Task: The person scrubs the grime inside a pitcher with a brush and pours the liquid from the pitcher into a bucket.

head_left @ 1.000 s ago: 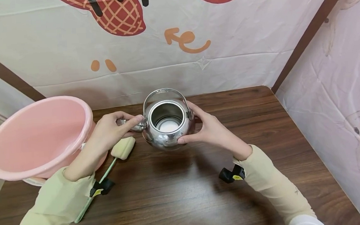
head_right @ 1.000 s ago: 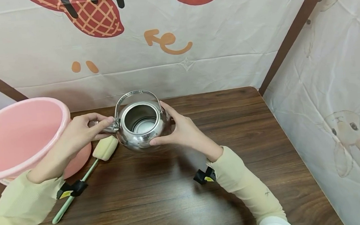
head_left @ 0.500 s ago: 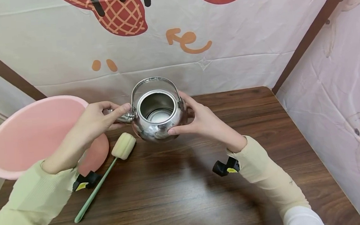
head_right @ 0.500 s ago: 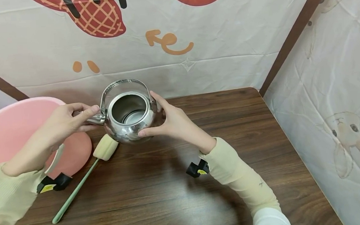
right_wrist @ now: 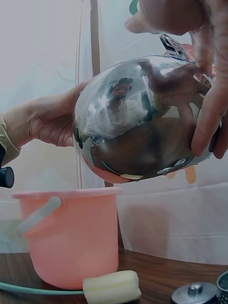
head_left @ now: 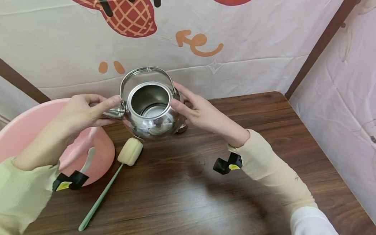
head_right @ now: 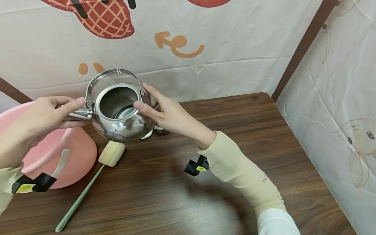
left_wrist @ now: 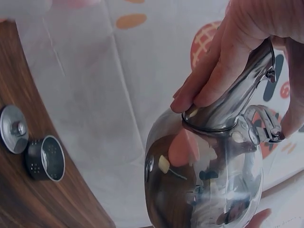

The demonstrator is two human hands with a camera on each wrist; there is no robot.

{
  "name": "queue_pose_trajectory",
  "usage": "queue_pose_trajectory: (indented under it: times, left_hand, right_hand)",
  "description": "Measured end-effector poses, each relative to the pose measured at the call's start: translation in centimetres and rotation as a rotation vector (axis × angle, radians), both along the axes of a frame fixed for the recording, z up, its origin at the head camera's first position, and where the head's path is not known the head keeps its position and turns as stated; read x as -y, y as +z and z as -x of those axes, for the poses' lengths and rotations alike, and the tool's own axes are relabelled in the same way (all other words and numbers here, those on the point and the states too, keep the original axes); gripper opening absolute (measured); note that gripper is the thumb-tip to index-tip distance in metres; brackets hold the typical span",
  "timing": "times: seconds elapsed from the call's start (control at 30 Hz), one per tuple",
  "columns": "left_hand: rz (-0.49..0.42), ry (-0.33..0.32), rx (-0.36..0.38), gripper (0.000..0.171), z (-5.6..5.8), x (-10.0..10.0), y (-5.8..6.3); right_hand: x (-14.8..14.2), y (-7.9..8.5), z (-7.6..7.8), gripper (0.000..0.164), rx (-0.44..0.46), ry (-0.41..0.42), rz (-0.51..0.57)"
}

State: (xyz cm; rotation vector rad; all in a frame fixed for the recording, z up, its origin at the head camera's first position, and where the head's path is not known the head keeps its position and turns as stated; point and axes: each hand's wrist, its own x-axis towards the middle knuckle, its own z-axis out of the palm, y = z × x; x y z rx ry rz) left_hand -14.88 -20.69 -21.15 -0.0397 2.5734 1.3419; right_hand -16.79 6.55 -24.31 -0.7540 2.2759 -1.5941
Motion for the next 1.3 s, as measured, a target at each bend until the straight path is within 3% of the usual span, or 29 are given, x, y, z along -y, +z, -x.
queue_pose_trajectory:
  times: [0.2,0.4,0.7,0.83,0.93,1.03,1.3]
  left_hand:
    - [-0.033,-0.008,0.023,0.065,0.4,1.3,0.9]
    - [0.029,-0.020,0.052,0.074,0.9,2.9,2.0]
    - [-0.013,-0.018,0.095,0.077,1.9,5.3,2.8]
    - [-0.046,-0.018,0.083,0.061,2.2,6.5,2.9]
    - [-0.096,-0.015,0.070,0.033,2.4,7.7,2.9]
    - [-0.136,-0.022,0.073,0.020,2.6,8.8,3.0]
    - [-0.245,0.028,0.139,0.019,2.9,11.5,3.3]
  right_hand:
    - [1.1,0.9,0.4,0.052,0.144,0.012,0.105]
    - [2.2,1.6,0.8,0.051,0.123,-0.008,0.099]
    - [4.0,2.7,1.2,0.051,0.083,-0.029,0.122]
    - [4.9,3.2,1.3,0.051,0.084,-0.028,0.138]
    - [5.6,3.5,1.3,0.051,0.051,-0.032,0.115]
    - [6.4,3.8,1.4,0.051,0.018,-0.037,0.091]
    - [8.5,4.3,1.7,0.050,-0.071,-0.056,0.038]
